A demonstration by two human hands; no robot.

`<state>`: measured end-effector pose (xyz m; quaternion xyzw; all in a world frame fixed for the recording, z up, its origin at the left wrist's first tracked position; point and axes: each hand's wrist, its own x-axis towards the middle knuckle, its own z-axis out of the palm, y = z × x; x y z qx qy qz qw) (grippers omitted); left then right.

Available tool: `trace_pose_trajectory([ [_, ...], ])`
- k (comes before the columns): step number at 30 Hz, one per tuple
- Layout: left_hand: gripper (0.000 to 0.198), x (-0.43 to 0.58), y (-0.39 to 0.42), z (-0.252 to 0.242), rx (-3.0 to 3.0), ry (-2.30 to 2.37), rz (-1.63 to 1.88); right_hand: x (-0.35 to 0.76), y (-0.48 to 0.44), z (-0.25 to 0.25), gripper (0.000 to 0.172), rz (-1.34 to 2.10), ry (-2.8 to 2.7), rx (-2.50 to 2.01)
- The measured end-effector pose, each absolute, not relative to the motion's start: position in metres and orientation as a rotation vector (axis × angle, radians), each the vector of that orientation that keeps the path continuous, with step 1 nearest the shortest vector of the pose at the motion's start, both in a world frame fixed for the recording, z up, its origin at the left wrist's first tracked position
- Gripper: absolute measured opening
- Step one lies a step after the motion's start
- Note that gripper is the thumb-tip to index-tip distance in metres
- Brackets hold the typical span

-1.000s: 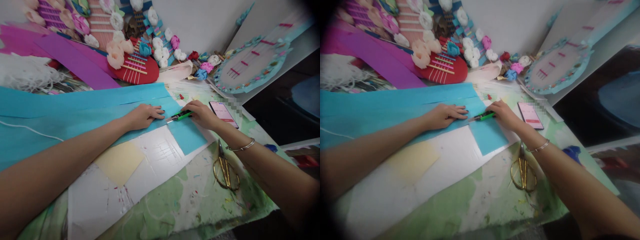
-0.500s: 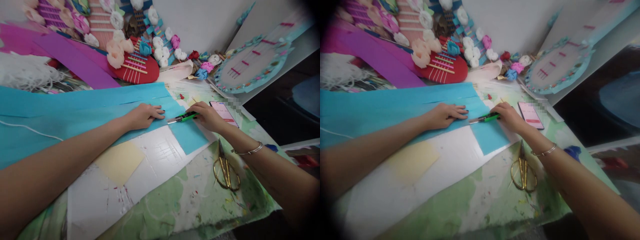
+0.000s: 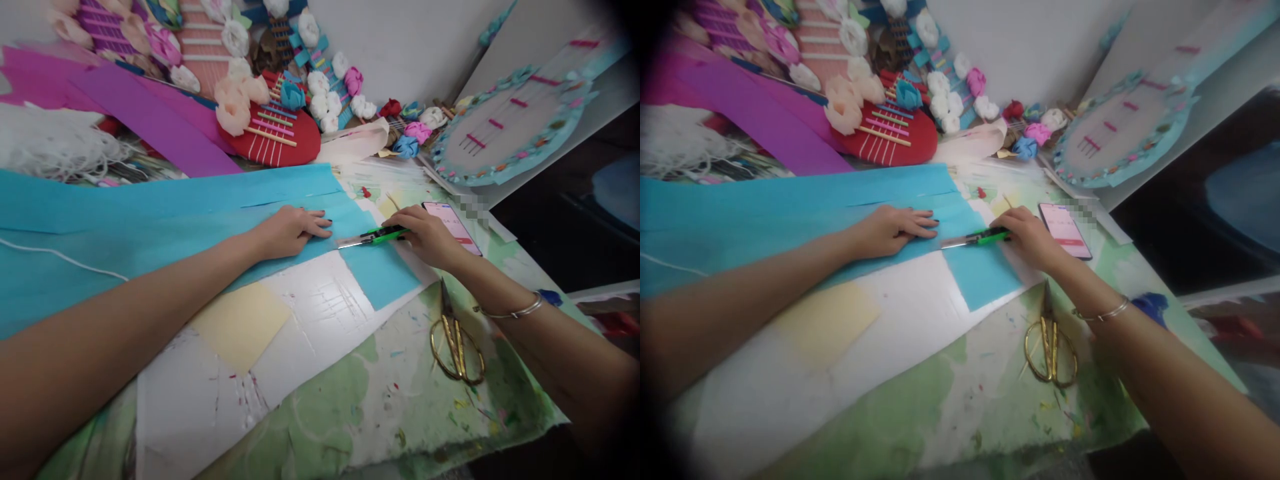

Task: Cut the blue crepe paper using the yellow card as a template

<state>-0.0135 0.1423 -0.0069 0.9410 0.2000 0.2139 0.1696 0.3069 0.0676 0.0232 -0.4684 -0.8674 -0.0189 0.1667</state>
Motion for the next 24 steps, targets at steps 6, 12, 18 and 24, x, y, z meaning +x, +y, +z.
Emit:
trace_pose_trajectory([
  [6, 0.046, -0.0128, 0.1421, -0.0066, 2.669, 0.570, 0.589, 0.3095, 0.0661, 0.0236, 0.043, -0.089, -2.466, -1.333],
  [12, 0.046, -0.0141, 0.1442, -0.0078, 2.651, 0.571, 0.580, 0.3079, 0.0657, 0.0241, 0.042, -0.091, -2.444, -1.336],
  [18, 0.046, -0.0142, 0.1458, -0.0075, 2.648, 0.575, 0.565, 0.3052, 0.0709, 0.0246, 0.043, -0.038, -2.468, -1.321],
  [24, 0.046, -0.0147, 0.1448, -0.0065, 2.647, 0.568, 0.563, 0.3005, 0.0750, 0.0260, 0.039, 0.002, -2.478, -1.309],
])
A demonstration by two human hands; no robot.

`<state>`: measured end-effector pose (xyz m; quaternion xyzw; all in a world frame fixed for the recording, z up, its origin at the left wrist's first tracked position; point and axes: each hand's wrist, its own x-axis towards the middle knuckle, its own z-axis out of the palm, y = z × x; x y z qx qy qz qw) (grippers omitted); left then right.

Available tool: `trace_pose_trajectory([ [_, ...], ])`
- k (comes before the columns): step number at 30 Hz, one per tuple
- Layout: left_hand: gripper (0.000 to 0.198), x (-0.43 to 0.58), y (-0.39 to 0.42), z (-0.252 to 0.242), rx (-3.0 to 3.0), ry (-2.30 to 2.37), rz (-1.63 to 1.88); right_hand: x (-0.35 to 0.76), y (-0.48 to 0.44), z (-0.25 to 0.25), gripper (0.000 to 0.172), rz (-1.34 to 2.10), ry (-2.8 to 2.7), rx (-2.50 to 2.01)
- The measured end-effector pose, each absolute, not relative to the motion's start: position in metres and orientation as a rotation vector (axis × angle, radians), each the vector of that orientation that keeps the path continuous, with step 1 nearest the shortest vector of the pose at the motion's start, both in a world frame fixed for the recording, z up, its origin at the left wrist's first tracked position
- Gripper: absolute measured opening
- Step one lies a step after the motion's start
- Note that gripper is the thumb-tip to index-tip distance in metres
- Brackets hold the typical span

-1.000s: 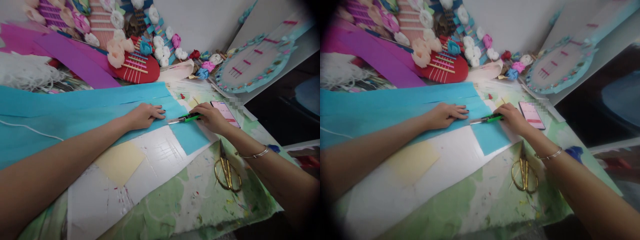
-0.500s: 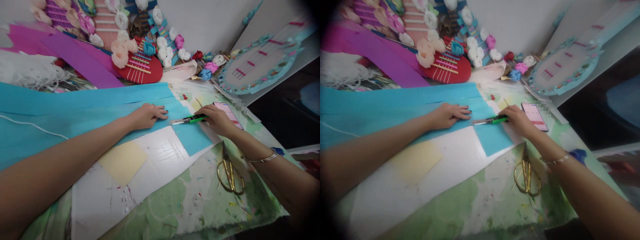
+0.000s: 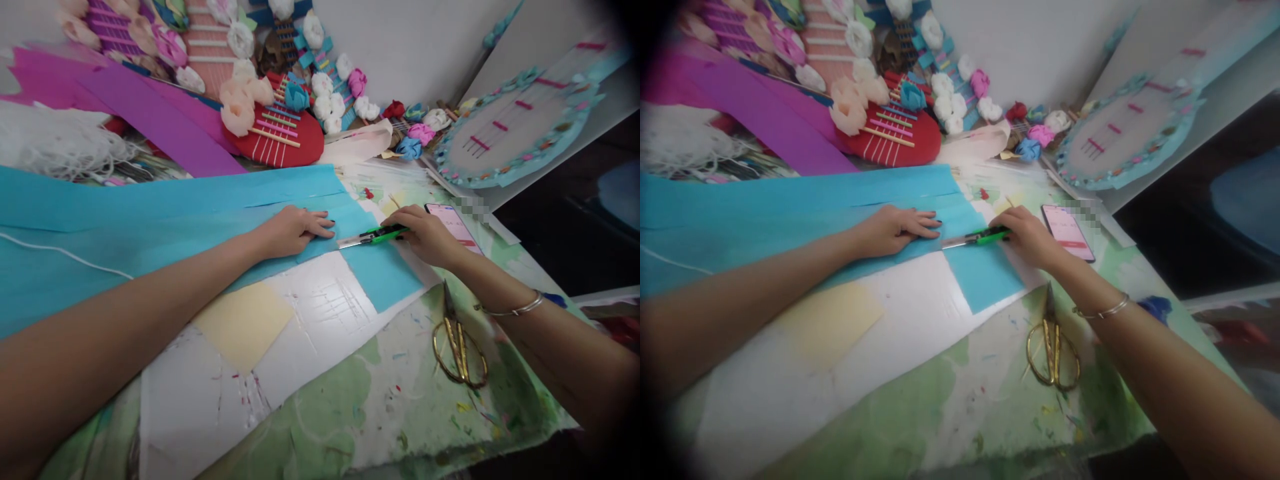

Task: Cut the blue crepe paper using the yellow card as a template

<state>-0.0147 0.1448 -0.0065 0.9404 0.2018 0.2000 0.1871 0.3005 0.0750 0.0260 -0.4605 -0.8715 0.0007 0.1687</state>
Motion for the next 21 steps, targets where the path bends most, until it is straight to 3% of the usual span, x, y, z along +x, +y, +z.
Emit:
trace_pose_trajectory([
  [4, 0.047, -0.015, 0.144, -0.006, 2.645, 0.563, 0.564, 0.294, 0.078, 0.026, 0.031, 0.026, -2.487, -1.322],
  [11, 0.046, -0.015, 0.144, -0.006, 2.643, 0.564, 0.559, 0.294, 0.075, 0.028, 0.031, 0.021, -2.508, -1.353],
  [21, 0.047, -0.014, 0.143, -0.005, 2.660, 0.571, 0.552, 0.303, 0.061, 0.027, 0.042, -0.004, -2.493, -1.379],
])
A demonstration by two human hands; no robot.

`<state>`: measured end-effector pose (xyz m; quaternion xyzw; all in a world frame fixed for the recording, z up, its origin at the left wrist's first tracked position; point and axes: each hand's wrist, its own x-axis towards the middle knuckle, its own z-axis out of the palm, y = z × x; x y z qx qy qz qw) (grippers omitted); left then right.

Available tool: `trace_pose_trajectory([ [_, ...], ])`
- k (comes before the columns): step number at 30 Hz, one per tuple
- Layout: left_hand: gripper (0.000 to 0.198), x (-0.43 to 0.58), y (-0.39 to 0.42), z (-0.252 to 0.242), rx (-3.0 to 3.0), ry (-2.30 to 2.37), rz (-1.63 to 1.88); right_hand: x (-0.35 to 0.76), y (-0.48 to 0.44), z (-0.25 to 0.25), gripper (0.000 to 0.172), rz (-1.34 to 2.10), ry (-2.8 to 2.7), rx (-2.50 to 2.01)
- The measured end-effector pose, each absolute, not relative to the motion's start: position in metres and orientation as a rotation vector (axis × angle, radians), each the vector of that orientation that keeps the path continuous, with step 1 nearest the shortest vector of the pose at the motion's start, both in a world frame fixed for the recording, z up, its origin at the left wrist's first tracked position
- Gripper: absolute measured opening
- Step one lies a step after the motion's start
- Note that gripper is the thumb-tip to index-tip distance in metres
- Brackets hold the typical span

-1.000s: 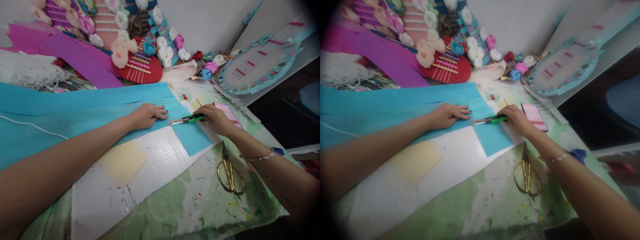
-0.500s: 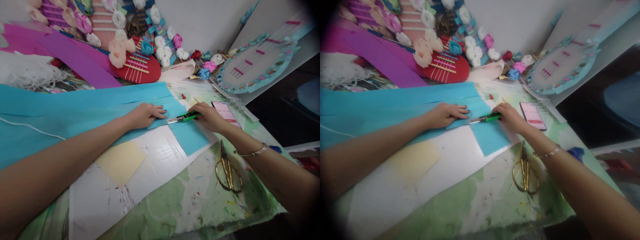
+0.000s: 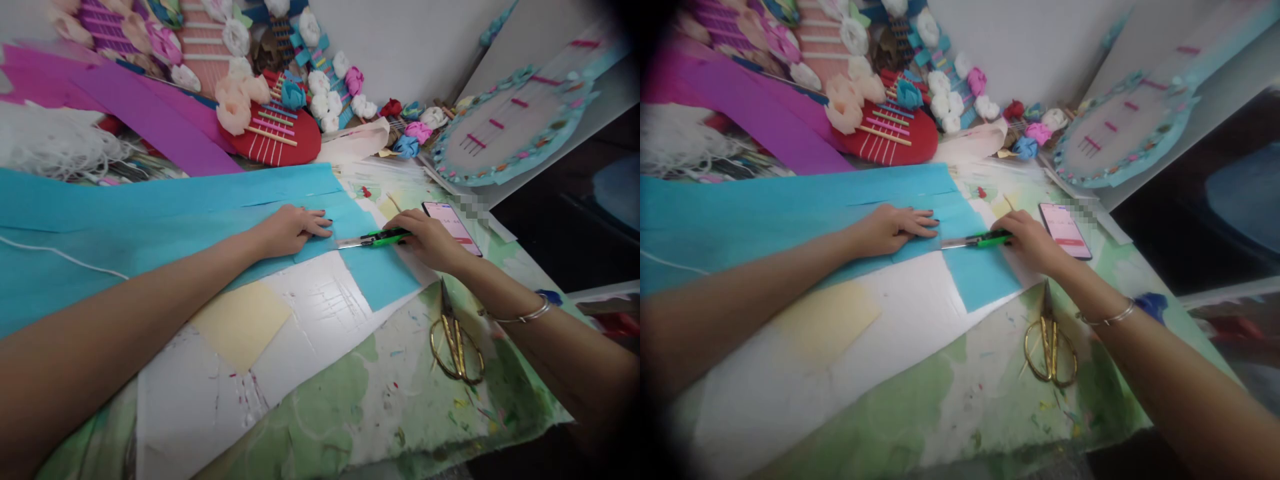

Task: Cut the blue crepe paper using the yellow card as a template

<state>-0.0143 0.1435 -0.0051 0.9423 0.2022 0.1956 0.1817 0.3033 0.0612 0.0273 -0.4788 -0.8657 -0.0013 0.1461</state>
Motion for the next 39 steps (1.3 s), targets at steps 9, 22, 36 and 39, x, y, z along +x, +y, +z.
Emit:
trace_pose_trajectory([
  [9, 0.049, -0.014, 0.143, -0.006, 2.662, 0.589, 0.549, 0.311, 0.055, 0.026, 0.043, -0.042, -2.470, -1.376],
  [22, 0.044, -0.015, 0.144, -0.005, 2.602, 0.584, 0.571, 0.304, 0.064, 0.028, 0.034, 0.008, -2.457, -1.420],
  [36, 0.044, -0.014, 0.145, -0.007, 2.577, 0.572, 0.582, 0.285, 0.074, 0.023, 0.046, 0.037, -2.499, -1.287],
  [39, 0.045, -0.015, 0.146, -0.008, 2.582, 0.571, 0.578, 0.284, 0.071, 0.024, 0.048, 0.020, -2.510, -1.279],
])
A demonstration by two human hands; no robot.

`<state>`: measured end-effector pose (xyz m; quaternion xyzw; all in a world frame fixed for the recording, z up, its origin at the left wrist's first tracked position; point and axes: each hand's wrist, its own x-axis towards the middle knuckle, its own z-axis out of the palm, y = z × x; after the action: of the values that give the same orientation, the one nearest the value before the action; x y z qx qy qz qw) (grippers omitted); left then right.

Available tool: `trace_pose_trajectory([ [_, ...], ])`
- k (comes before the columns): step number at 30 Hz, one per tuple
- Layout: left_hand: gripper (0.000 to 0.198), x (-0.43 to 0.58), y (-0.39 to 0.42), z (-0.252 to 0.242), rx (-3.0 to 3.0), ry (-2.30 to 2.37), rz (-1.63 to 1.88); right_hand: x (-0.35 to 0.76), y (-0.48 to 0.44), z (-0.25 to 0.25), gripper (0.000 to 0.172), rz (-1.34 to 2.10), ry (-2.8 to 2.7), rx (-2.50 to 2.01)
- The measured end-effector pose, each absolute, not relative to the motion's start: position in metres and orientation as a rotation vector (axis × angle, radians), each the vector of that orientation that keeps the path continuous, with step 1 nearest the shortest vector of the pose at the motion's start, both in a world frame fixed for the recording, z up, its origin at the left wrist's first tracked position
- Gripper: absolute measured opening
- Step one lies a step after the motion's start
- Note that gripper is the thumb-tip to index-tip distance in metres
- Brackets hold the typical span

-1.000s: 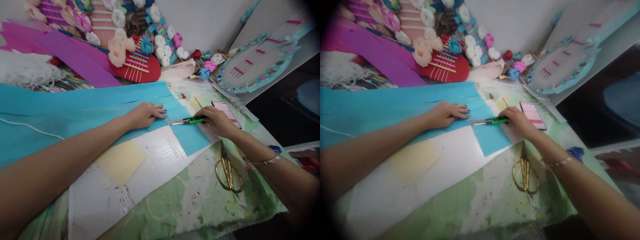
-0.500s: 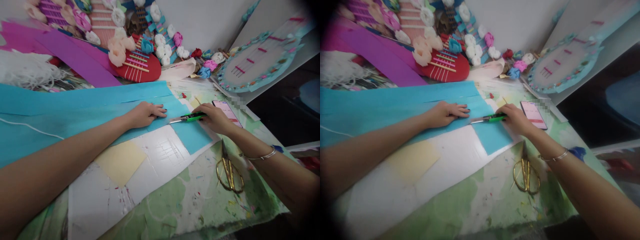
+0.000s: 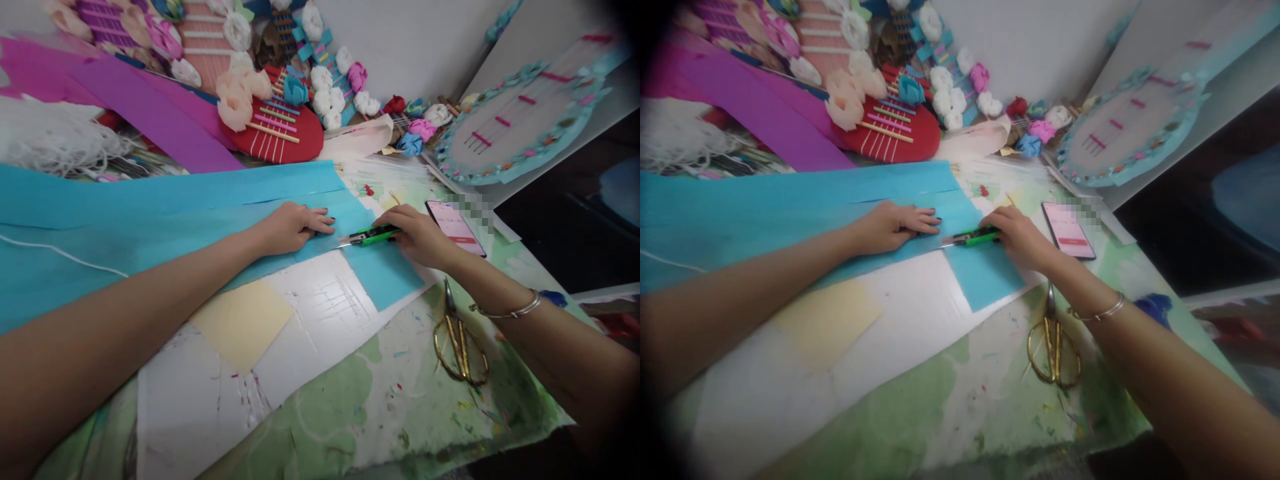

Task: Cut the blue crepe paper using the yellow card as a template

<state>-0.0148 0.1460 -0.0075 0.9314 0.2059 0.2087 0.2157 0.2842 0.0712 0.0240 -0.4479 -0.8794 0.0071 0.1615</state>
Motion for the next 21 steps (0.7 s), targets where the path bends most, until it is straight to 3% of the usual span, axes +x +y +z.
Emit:
trace_pose_trajectory([
  [21, 0.044, -0.014, 0.146, -0.007, 2.617, 0.570, 0.578, 0.283, 0.067, 0.025, 0.046, 0.014, -2.479, -1.315],
])
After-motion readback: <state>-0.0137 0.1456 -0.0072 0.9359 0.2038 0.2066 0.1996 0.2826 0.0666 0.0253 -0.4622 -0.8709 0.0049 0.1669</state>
